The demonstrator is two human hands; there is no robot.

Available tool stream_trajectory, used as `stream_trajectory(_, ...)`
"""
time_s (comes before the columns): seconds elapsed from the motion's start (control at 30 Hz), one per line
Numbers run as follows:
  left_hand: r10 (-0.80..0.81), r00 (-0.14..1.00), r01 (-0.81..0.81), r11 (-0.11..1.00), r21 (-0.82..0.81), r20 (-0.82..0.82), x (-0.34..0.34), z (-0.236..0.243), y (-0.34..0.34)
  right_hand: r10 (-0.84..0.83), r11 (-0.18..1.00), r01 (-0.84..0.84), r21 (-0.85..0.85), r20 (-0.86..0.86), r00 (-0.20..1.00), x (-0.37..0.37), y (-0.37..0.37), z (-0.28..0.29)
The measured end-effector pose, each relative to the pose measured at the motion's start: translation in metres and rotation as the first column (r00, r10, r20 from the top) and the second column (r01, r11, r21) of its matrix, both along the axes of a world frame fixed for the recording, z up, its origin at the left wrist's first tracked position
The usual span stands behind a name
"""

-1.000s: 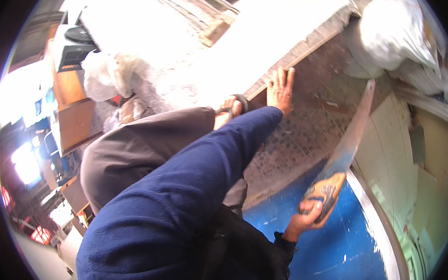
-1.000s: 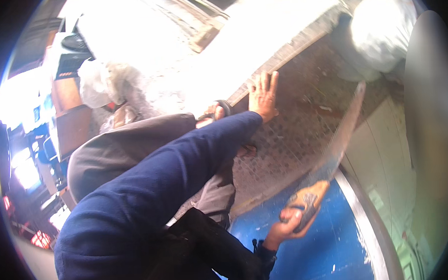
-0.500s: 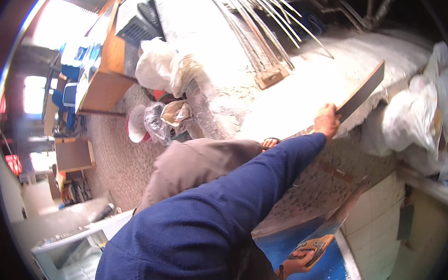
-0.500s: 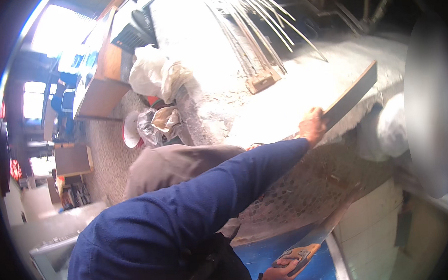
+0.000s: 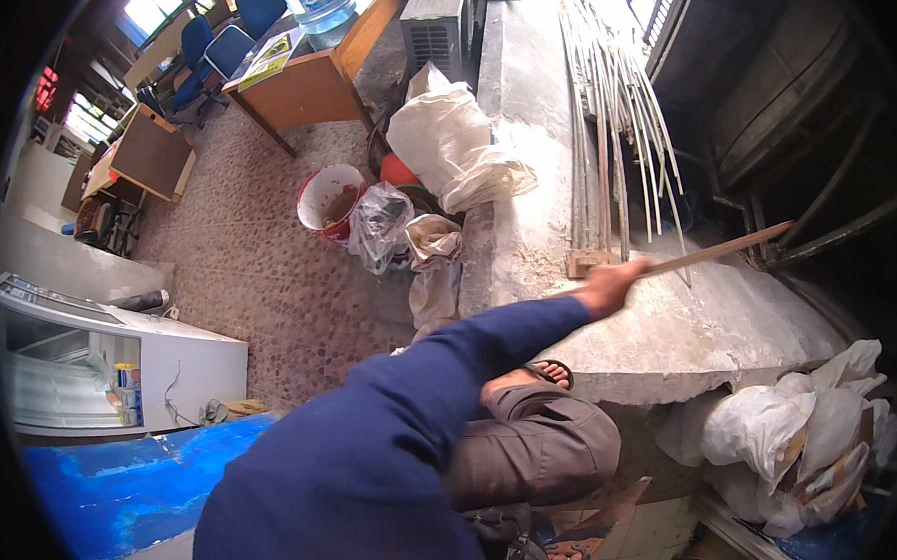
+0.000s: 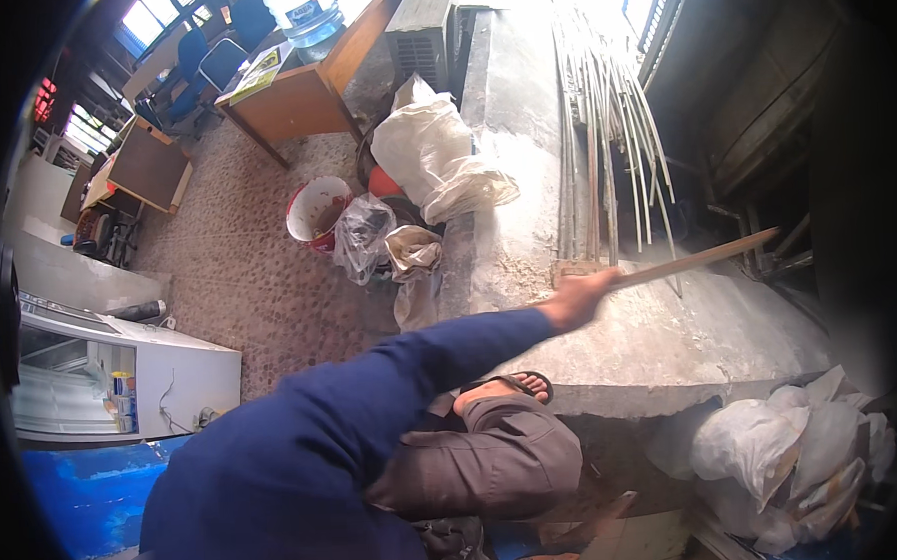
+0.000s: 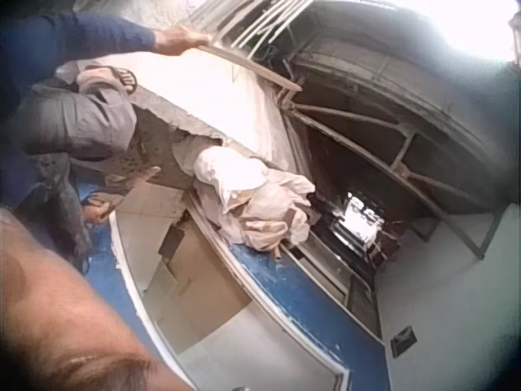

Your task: The person uses a hand saw to cut a rectangular wooden plank placed on a workbench. They hold the plank steady with their left hand while sawing with their right hand. After completing the cut, they lift the separated piece and walk away from the workbench.

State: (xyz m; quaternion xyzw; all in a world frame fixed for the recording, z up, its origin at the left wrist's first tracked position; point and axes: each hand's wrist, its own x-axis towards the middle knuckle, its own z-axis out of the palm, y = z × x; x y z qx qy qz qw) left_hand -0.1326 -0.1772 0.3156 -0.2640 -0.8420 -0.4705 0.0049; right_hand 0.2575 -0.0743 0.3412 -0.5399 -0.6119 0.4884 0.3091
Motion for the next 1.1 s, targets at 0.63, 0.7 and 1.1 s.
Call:
stream_trajectory(0.63,0.265,0.925,0.050,0.629,-0.776,0.274,0.054,-0.071,-0.185,0.006,0.973,-0.018,-0.229,-0.051,0.999,0.006,-0.048,-0.028)
stream_trajectory(0.7,0.192,0.960,-0.005,0.741,-0.671,0.205,0.025,-0.069,-0.137,-0.095,0.961,0.082,-0.263,-0.037,0.995,0.036,-0.052,-0.038)
stream_trajectory(1.1,-0.217,0.800,0.336,0.935,-0.117,0.559,0.014,-0.135,0.220,-0.556,0.780,0.480,-0.401,-0.093,0.826,0.128,-0.099,-0.054)
